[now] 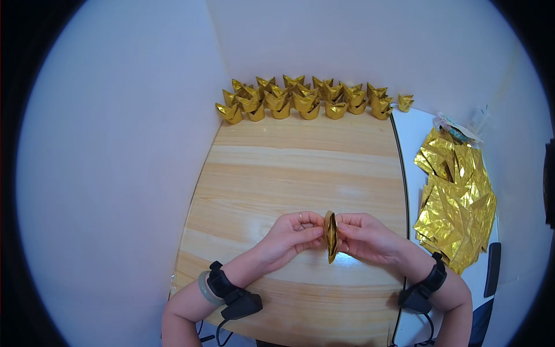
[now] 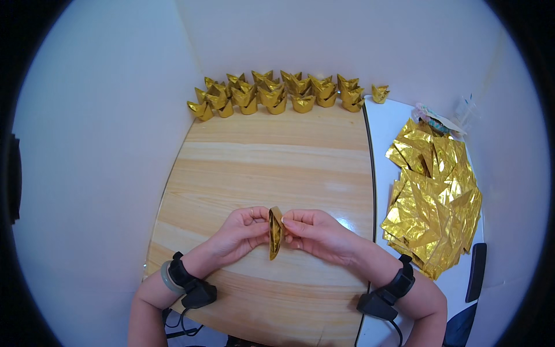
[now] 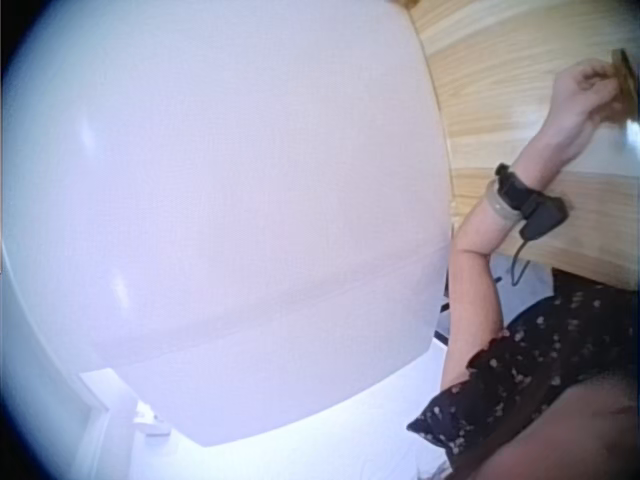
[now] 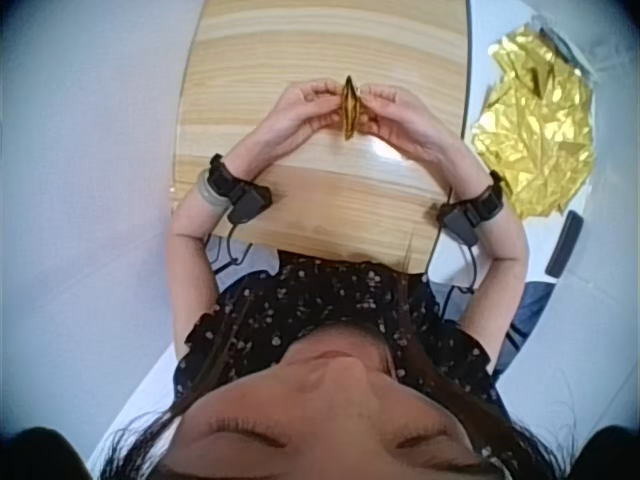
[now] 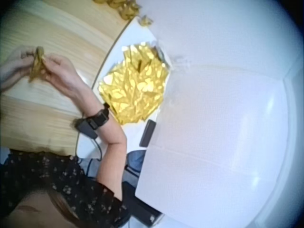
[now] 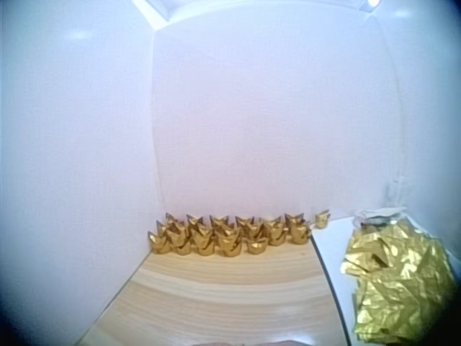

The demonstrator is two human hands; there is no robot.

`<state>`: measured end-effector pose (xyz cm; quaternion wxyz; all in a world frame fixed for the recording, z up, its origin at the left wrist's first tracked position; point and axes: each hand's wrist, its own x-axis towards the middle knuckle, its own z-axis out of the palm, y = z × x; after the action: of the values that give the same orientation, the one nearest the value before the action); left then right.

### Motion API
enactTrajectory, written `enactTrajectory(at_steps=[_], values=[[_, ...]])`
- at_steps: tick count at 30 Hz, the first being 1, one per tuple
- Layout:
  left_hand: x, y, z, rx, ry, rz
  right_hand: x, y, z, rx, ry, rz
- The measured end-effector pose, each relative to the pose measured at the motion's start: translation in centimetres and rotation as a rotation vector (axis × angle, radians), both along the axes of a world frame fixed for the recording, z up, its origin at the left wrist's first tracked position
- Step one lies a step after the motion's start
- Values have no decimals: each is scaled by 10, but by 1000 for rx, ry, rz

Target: Folding gold-colored square paper into traditional ingot-style shapes.

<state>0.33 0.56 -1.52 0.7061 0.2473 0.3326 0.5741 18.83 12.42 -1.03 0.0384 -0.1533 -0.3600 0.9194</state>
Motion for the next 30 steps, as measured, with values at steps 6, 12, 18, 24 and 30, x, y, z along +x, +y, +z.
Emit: enactTrajectory(at_steps=[6, 12, 18, 24, 30], values=[[-2, -1, -4, 3, -96, -7, -1, 0, 3, -14, -22, -51], [1, 0, 3, -40, -120, 9, -1, 1, 9, -75, 16, -60], [2, -2, 9, 12, 25, 47, -1, 1, 11, -10, -50, -120], [1, -4, 18, 626, 1130, 316, 5, 13, 7, 165, -98, 23], [0, -12, 24, 996, 1595, 229, 2, 8, 5, 384, -243, 144]])
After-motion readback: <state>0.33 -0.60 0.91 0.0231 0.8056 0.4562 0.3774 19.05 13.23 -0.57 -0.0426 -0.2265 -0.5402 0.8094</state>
